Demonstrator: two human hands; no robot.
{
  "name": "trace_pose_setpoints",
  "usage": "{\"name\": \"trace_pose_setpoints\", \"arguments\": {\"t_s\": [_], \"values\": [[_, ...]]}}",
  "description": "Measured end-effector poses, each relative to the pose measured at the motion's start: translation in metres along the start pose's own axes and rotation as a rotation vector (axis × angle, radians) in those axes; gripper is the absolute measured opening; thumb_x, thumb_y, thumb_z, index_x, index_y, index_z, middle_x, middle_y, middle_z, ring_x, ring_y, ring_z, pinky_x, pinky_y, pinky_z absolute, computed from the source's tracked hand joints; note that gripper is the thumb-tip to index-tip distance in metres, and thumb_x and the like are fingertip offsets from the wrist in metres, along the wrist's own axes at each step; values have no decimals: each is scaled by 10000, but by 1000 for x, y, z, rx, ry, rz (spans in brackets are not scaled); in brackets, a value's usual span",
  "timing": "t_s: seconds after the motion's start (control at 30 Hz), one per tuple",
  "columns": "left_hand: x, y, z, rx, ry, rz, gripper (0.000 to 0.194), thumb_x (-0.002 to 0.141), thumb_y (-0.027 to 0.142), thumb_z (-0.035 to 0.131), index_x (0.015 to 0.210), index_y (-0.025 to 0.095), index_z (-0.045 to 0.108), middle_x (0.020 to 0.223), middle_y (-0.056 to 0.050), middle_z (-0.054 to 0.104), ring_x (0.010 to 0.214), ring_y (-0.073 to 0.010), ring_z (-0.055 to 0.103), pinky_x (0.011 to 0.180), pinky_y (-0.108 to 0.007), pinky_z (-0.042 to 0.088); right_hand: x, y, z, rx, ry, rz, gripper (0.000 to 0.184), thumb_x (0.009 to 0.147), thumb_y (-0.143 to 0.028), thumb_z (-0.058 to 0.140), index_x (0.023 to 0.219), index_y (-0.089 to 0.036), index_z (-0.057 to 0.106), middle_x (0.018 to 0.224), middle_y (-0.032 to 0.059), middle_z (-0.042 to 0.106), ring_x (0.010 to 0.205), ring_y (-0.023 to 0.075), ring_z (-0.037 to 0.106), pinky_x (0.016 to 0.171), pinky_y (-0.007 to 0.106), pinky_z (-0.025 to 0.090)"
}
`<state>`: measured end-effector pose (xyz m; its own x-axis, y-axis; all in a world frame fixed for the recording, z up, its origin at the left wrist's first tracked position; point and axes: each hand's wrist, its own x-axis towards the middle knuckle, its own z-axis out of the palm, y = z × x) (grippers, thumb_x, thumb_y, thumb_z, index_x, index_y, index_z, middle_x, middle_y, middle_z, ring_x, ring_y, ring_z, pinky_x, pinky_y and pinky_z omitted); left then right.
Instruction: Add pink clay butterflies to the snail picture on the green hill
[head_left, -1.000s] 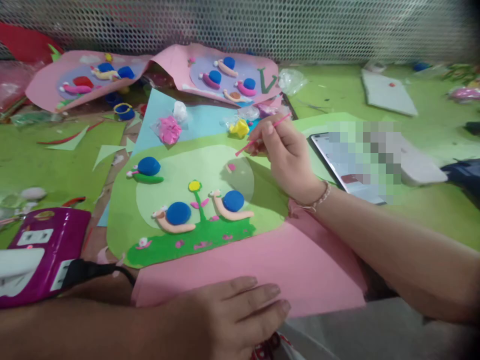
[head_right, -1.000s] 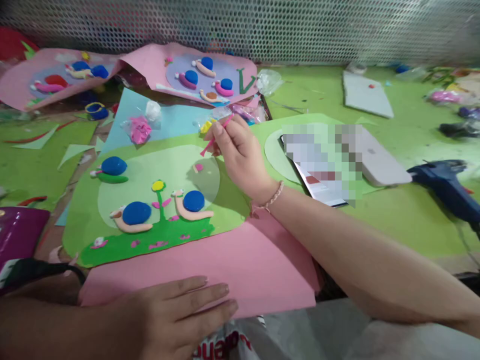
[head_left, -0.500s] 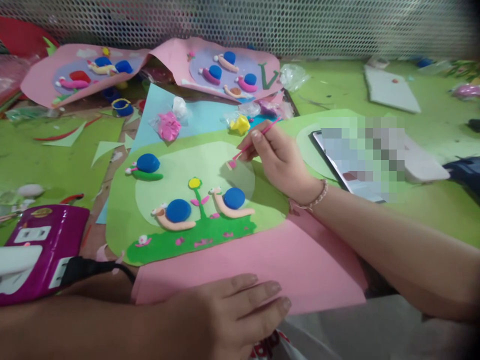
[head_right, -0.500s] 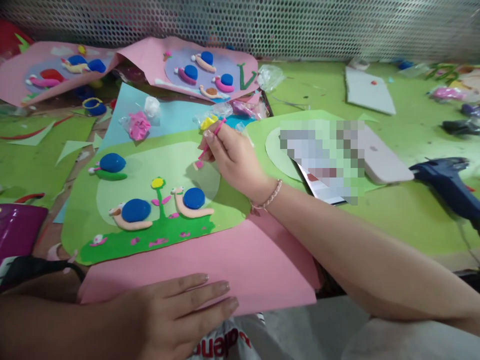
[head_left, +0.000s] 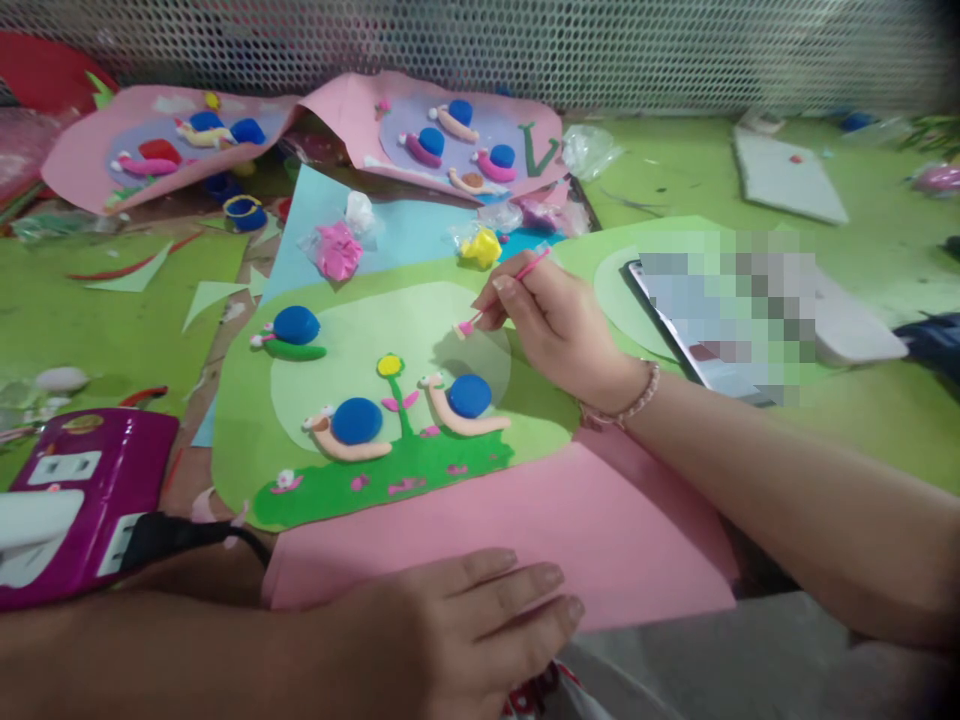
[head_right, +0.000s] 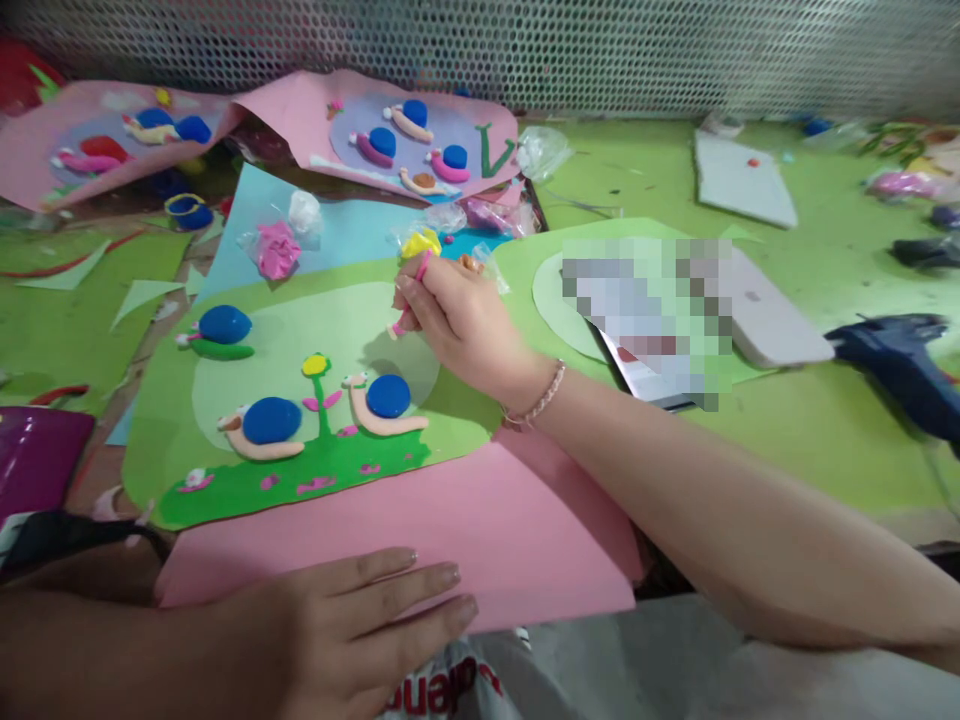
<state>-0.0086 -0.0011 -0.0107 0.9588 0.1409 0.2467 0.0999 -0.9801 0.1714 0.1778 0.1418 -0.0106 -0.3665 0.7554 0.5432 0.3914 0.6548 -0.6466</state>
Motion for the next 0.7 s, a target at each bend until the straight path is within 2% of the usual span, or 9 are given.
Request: {"name": "trace_pose_setpoints", "arguments": {"t_s": [0.23,0.4,0.7], "values": [[0,1,4,-7,25,-11,337,961,227,382,1185,169,628,1369,18,531,1273,-168,469,1081,-292,381,0,1,-1,-32,3,-25,348,984,-374,322,763,-181,507,671,3,613,647,83,603,670,248,488],[-1,2,5,-10,28,-27,328,958,227,397,1179,176,633,1378,18,521,1281,-171,460,1097,-295,365,0,1,-1,-24,30,11,355,981,-396,320,773,-184,514,659,-4,603,610,80,594,673,252,496],[0,2,3,-24,28,-21,322,956,224,401,1163,173,642,1370,17,530,1275,-170,469,1090,-293,379,0,-1,0,-2,-5,4,362,978,-409,320,757,-190,506,658,5,614,611,89,599,625,253,490]]}}
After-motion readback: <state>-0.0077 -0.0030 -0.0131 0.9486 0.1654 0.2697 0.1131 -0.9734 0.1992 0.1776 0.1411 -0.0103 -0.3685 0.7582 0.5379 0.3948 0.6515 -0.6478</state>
